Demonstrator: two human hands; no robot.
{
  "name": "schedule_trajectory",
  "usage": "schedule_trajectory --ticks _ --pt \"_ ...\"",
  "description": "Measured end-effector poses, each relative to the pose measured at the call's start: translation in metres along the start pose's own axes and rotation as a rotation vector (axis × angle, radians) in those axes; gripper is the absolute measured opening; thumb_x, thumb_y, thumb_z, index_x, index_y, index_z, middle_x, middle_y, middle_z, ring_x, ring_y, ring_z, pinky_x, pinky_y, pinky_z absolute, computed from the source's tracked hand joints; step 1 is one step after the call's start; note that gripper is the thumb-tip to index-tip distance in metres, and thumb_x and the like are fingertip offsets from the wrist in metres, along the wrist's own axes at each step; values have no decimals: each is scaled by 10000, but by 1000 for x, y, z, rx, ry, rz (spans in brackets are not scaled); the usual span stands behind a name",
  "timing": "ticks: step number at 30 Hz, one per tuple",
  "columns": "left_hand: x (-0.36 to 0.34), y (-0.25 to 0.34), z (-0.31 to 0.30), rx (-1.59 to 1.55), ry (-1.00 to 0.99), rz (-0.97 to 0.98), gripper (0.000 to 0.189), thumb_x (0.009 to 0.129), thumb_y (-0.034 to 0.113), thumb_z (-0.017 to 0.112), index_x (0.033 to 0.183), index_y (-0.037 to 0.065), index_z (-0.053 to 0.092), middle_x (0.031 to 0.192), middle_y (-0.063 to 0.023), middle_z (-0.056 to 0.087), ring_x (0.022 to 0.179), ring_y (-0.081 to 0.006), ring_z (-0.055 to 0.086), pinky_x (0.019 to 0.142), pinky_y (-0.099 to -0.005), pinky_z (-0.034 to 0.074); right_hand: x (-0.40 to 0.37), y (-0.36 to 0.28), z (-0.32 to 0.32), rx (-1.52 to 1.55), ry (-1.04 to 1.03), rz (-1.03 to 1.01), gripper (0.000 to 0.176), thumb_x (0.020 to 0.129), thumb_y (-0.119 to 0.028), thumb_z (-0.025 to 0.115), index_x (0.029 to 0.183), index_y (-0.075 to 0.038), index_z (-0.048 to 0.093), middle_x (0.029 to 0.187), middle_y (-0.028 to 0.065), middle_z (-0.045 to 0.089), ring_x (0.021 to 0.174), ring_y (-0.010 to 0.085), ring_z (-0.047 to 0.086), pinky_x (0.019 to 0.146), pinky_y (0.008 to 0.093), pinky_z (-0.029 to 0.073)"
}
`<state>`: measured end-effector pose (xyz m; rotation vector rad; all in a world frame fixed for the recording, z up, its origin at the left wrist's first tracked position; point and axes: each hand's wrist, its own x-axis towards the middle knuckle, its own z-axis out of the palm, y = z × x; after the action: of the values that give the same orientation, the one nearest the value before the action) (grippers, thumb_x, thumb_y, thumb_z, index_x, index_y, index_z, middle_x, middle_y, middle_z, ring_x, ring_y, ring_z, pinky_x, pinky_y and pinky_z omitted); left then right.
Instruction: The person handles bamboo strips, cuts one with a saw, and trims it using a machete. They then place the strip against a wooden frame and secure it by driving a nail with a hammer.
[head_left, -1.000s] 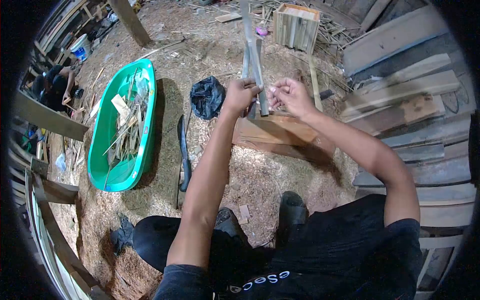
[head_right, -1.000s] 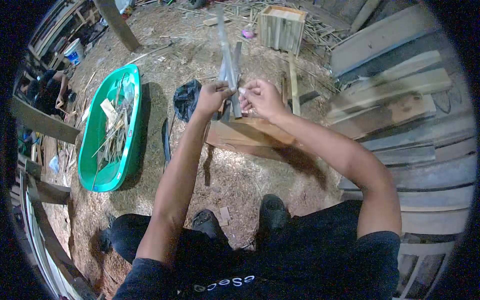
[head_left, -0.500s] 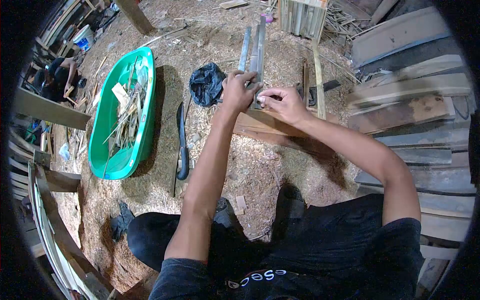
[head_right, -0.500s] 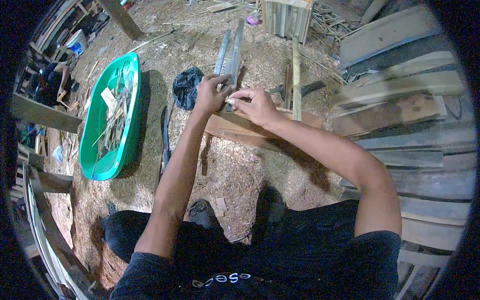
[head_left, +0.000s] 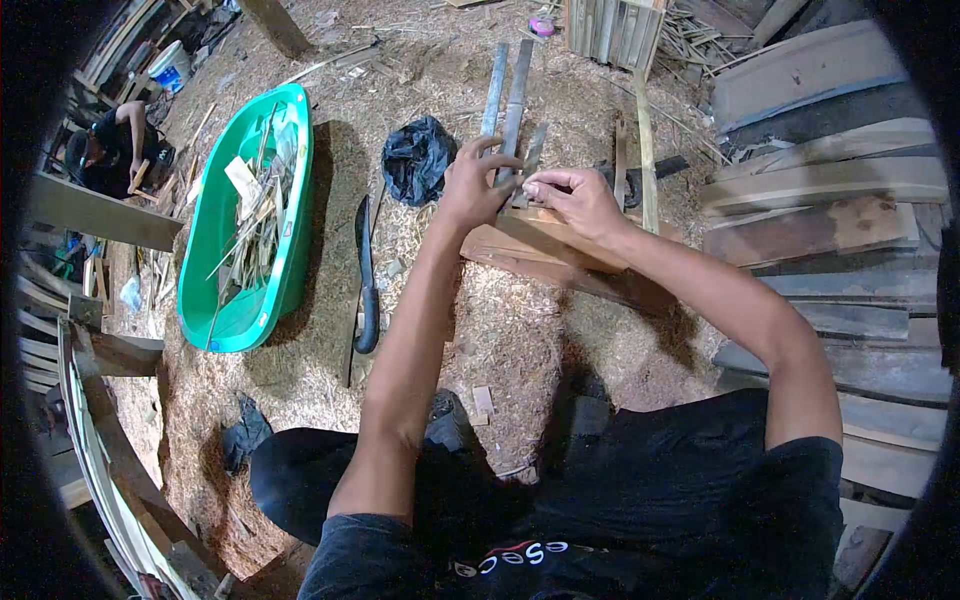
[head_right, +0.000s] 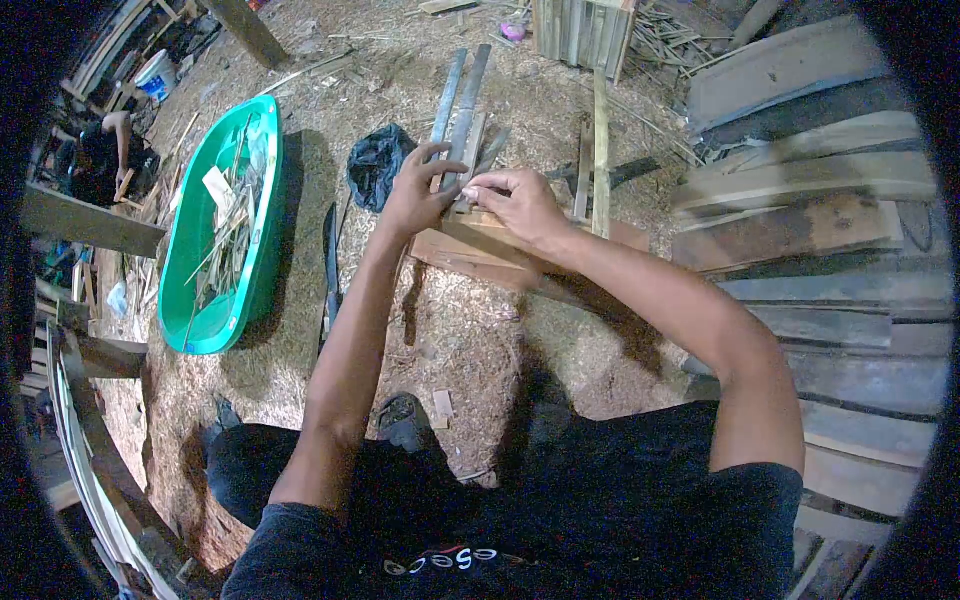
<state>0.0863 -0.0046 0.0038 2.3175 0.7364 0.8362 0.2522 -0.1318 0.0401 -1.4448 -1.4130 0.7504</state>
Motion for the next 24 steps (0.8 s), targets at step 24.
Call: schedule_trajectory --ticks 24 --pt "16 17 -6 -272 302 -372 322 1042 297 489 1107 7 611 918 -163 651 902 -238 627 812 -371 479 0 60 -113 -239 390 536 205 988 -184 579 1033 13 616 1096 149 573 771 259 631 695 411 525"
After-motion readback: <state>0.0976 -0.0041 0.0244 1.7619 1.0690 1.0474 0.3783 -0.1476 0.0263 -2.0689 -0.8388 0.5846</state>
